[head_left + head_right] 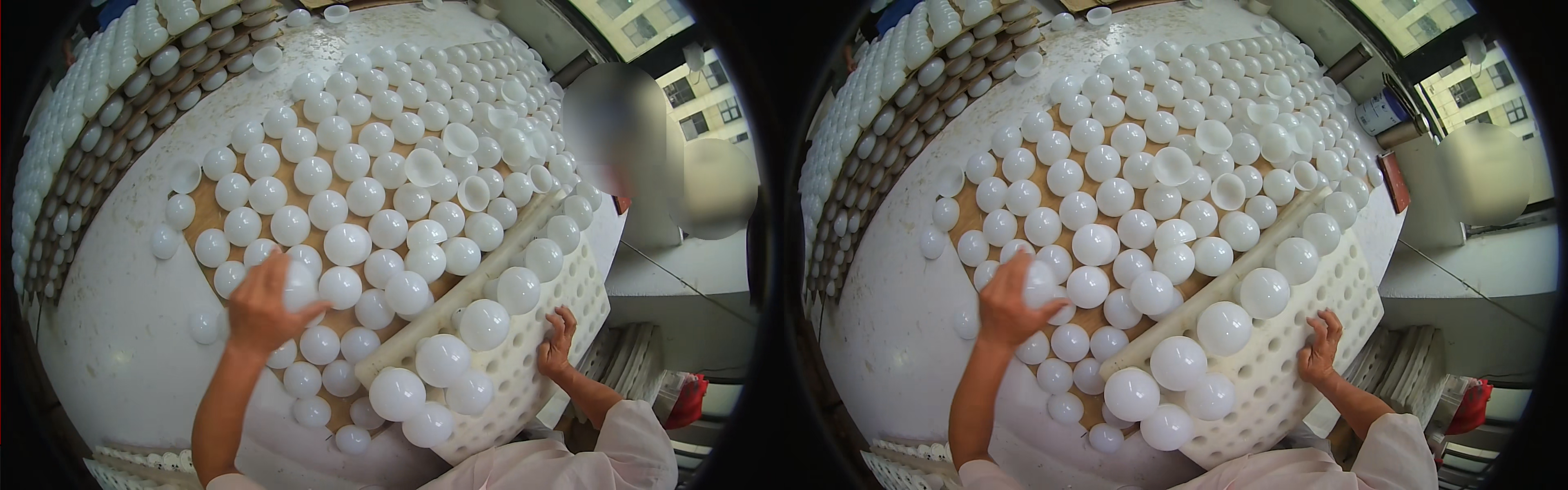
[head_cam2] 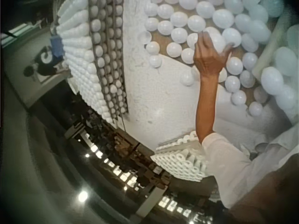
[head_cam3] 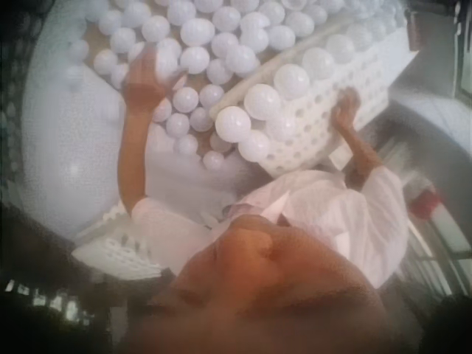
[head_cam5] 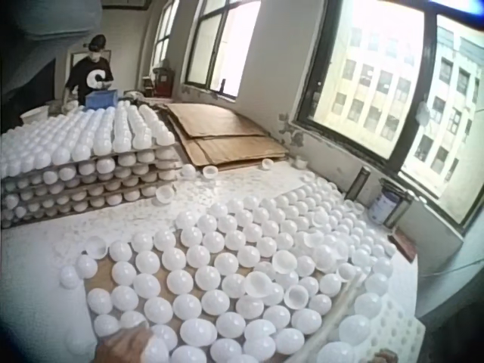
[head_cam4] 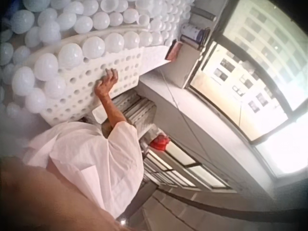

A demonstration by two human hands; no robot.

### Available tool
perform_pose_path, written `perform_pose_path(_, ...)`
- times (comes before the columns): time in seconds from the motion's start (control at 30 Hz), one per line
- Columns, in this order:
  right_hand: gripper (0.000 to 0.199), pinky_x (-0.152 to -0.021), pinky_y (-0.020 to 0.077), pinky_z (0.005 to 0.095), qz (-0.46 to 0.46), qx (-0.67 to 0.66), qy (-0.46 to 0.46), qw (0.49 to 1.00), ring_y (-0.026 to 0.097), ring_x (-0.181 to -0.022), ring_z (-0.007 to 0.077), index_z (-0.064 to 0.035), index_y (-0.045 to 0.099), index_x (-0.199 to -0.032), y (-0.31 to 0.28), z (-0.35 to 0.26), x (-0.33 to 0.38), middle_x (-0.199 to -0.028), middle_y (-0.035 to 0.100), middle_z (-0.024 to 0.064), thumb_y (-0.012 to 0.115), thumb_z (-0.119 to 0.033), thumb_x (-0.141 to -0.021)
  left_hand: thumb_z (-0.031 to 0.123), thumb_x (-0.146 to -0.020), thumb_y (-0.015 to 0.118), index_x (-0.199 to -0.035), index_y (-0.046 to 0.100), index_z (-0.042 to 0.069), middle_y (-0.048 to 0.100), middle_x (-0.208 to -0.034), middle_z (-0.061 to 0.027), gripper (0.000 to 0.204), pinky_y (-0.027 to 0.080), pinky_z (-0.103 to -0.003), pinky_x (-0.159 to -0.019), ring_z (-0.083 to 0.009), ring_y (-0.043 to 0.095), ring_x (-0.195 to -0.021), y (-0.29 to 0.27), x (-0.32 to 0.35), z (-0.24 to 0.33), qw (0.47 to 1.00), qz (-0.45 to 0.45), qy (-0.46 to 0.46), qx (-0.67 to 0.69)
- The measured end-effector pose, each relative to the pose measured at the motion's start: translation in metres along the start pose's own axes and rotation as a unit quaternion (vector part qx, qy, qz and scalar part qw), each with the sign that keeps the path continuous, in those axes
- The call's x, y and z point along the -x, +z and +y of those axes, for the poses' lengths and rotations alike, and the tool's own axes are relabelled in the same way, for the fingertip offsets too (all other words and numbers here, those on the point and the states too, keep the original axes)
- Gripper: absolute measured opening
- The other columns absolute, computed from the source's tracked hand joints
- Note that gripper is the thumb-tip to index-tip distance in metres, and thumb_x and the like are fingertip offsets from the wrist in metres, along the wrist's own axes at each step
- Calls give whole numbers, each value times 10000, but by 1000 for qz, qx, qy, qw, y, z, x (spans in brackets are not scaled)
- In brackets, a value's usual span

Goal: The person assembles light bulbs by attaching plastic diffuser covers onto bulb bases by hand, then places the assembled bulbs into holes on a foam tray.

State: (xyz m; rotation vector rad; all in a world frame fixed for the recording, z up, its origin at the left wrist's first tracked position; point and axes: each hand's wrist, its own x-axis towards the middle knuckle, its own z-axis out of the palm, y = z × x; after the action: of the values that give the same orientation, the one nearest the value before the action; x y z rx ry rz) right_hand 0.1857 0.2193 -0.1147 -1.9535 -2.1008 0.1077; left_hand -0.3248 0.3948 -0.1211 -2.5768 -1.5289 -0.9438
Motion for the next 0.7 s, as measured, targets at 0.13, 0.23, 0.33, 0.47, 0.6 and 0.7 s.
perform_pose_path(0.13,590,-1031,247,532,7,-3,1,1000,331,-1197,443,-23,478,-1146,-1,-1,0,-1240,379,219,415,-15,-559,598,-690,703,-1102,528,-41,604,-1076,-249,780,544,-350,-640,-314,641,-787,41,-70,87,993,-88,32,72)
perform_pose_path(0.23,587,-1032,252,528,13,-8,-2,1000,339,-1197,435,-36,489,-1136,3,-10,-4,-1234,387,205,422,-18,-552,614,-692,680,-1104,534,-45,593,-1092,-254,790,541,-343,-651,-313,633,-827,71,-96,122,989,-52,83,110)
perform_pose_path(0.33,574,-1036,248,525,15,-29,-5,999,345,-1201,436,-19,509,-1114,5,-9,-3,-1224,401,209,427,-23,-546,613,-703,654,-1114,539,-41,572,-1127,-261,781,526,-354,-708,-318,616,-896,114,-111,140,984,-74,124,102)
perform_pose_path(0.47,582,-1031,247,527,31,-31,-14,999,347,-1194,438,-8,515,-1118,5,1,7,-1216,406,224,424,-38,-544,604,-728,632,-1109,547,-28,557,-1160,-265,742,494,-395,-800,-330,606,-941,147,-124,146,984,-85,111,110)
perform_pose_path(0.6,569,-1035,232,540,22,-48,-24,998,343,-1189,441,-3,507,-1125,8,6,3,-1217,399,225,408,-50,-567,437,-739,698,-1079,561,-4,564,-1183,-219,574,459,-426,-859,-338,587,-1002,107,-127,125,978,27,120,169)
perform_pose_path(0.7,575,-1036,227,544,18,-36,-9,999,339,-1187,445,-4,495,-1136,4,9,5,-1221,393,227,401,-54,-570,187,-668,777,-1100,569,29,576,-1195,-176,505,416,-433,-932,-331,558,-1071,63,-119,36,982,157,7,107)
